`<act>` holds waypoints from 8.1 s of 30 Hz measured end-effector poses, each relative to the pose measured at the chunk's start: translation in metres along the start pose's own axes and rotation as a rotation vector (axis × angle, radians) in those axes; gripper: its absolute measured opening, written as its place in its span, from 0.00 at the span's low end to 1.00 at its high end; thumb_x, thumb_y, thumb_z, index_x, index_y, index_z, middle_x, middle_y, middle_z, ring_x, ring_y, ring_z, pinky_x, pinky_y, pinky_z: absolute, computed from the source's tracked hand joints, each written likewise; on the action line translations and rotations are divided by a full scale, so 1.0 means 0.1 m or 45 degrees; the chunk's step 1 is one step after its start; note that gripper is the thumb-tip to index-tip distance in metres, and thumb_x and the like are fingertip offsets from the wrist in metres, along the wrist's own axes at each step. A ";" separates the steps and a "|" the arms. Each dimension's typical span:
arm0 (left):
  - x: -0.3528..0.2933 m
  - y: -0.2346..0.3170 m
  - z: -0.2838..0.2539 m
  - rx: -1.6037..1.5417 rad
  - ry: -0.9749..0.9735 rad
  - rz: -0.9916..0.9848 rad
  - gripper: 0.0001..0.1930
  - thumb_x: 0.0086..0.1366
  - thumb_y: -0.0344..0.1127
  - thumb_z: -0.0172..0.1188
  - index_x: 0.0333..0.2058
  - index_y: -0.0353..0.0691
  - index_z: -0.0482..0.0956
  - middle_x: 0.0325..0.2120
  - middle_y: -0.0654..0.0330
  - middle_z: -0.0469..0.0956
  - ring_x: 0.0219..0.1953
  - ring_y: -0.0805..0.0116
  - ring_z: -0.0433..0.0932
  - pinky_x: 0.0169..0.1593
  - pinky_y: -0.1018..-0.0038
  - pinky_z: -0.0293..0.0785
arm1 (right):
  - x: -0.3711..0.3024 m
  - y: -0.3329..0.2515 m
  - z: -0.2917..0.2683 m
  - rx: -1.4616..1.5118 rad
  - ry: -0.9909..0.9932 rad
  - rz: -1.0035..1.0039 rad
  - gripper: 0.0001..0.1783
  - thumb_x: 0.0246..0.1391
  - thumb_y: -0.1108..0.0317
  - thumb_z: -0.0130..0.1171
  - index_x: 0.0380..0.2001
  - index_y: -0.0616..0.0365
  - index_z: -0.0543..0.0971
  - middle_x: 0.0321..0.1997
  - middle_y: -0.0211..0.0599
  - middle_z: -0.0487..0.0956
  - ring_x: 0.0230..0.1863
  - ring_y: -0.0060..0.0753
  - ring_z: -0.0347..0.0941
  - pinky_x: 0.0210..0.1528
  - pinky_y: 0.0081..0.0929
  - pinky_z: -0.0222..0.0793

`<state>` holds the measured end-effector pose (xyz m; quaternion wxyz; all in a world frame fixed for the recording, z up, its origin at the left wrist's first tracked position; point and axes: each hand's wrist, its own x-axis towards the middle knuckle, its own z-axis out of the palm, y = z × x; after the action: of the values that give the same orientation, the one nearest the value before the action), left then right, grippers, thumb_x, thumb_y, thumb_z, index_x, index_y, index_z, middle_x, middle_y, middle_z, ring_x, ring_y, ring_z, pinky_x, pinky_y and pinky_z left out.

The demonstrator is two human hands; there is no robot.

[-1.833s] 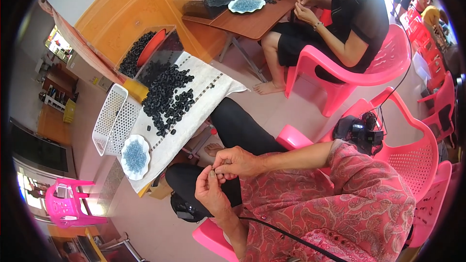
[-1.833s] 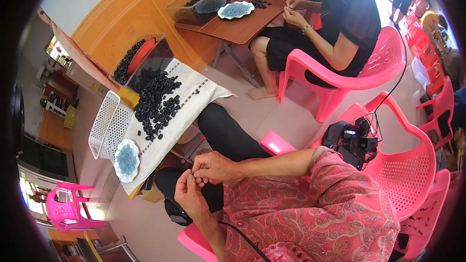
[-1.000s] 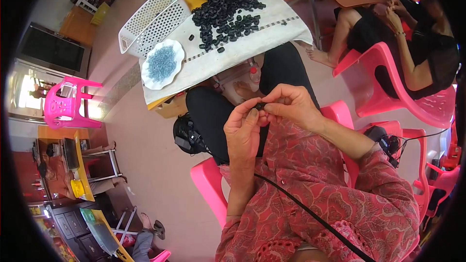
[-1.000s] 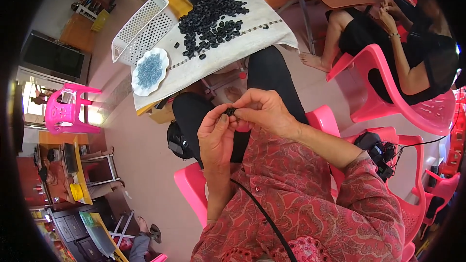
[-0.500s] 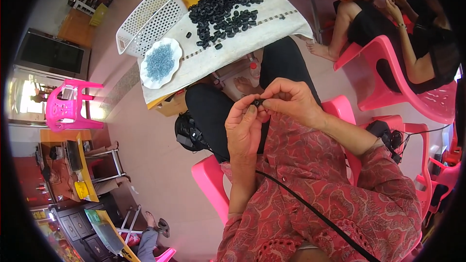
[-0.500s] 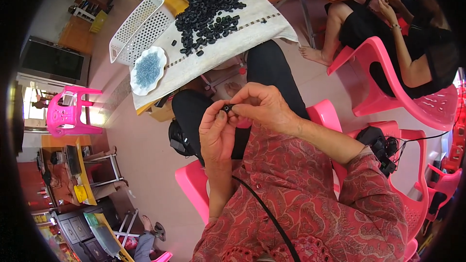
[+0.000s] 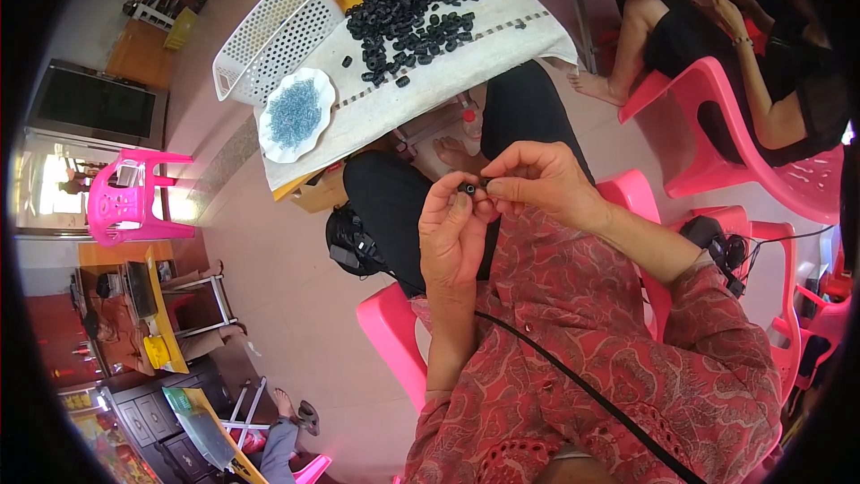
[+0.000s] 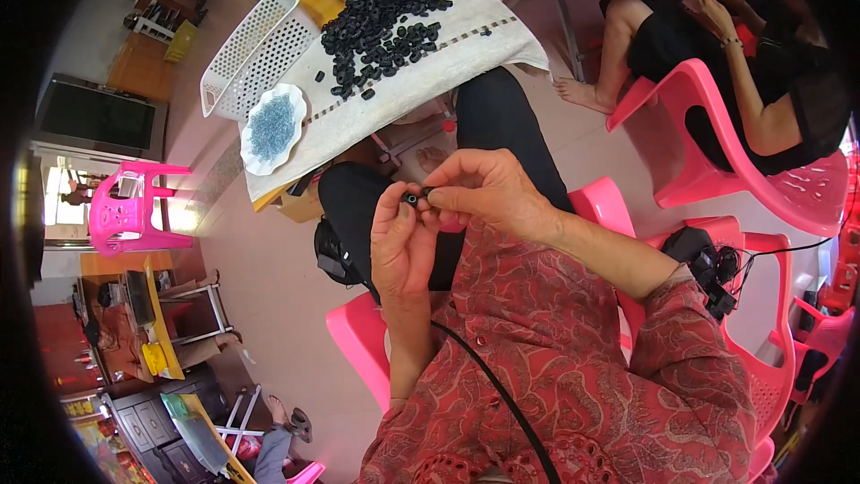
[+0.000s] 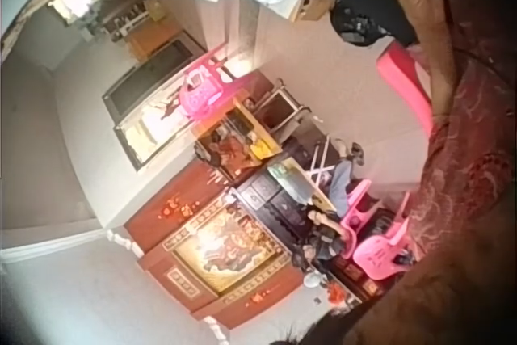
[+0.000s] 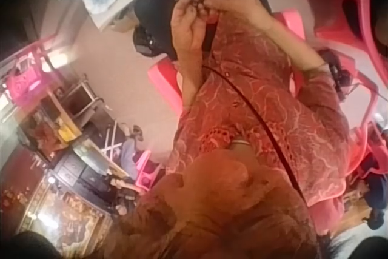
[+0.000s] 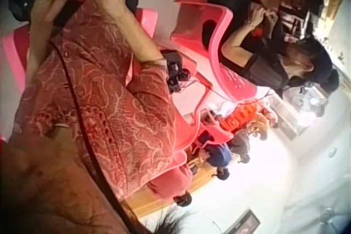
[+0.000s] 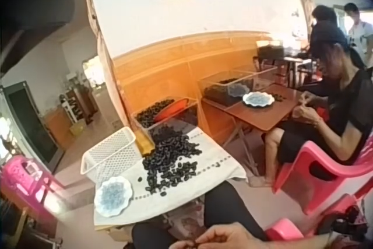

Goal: The person picks up black components from the table and small pins from a plate, then inserts the pins into the components by hand.

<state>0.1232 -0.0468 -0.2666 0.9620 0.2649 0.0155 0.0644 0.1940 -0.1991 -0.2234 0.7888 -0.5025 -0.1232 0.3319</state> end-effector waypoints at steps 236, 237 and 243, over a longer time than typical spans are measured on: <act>2.71 2.36 -0.37 0.519 0.456 0.674 0.18 0.57 0.15 0.51 0.47 0.15 0.61 0.36 0.45 0.72 0.39 0.50 0.77 0.49 0.60 0.78 | 0.32 0.35 -0.24 -0.155 0.093 0.354 0.06 0.55 0.70 0.58 0.31 0.63 0.75 0.26 0.37 0.78 0.22 0.25 0.76 0.23 0.19 0.73; 2.66 2.32 -0.47 0.541 0.503 0.706 0.19 0.58 0.16 0.51 0.48 0.15 0.61 0.38 0.44 0.71 0.38 0.52 0.77 0.48 0.61 0.79 | 0.33 0.35 -0.22 -0.150 0.097 0.358 0.06 0.55 0.70 0.58 0.31 0.63 0.75 0.26 0.37 0.78 0.22 0.25 0.76 0.23 0.19 0.73; 2.15 1.44 -0.41 1.289 0.565 0.310 0.07 0.58 0.29 0.59 0.34 0.31 0.80 0.19 0.61 0.77 0.18 0.78 0.72 0.23 0.84 0.68 | 0.34 0.35 -0.28 -0.210 0.112 0.434 0.05 0.56 0.71 0.57 0.30 0.62 0.75 0.26 0.35 0.78 0.22 0.23 0.76 0.24 0.17 0.71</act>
<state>0.3174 0.1248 -0.2270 0.6742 0.6732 0.2157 0.2137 0.2200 -0.1874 -0.2720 0.6819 -0.5932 -0.0288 0.4271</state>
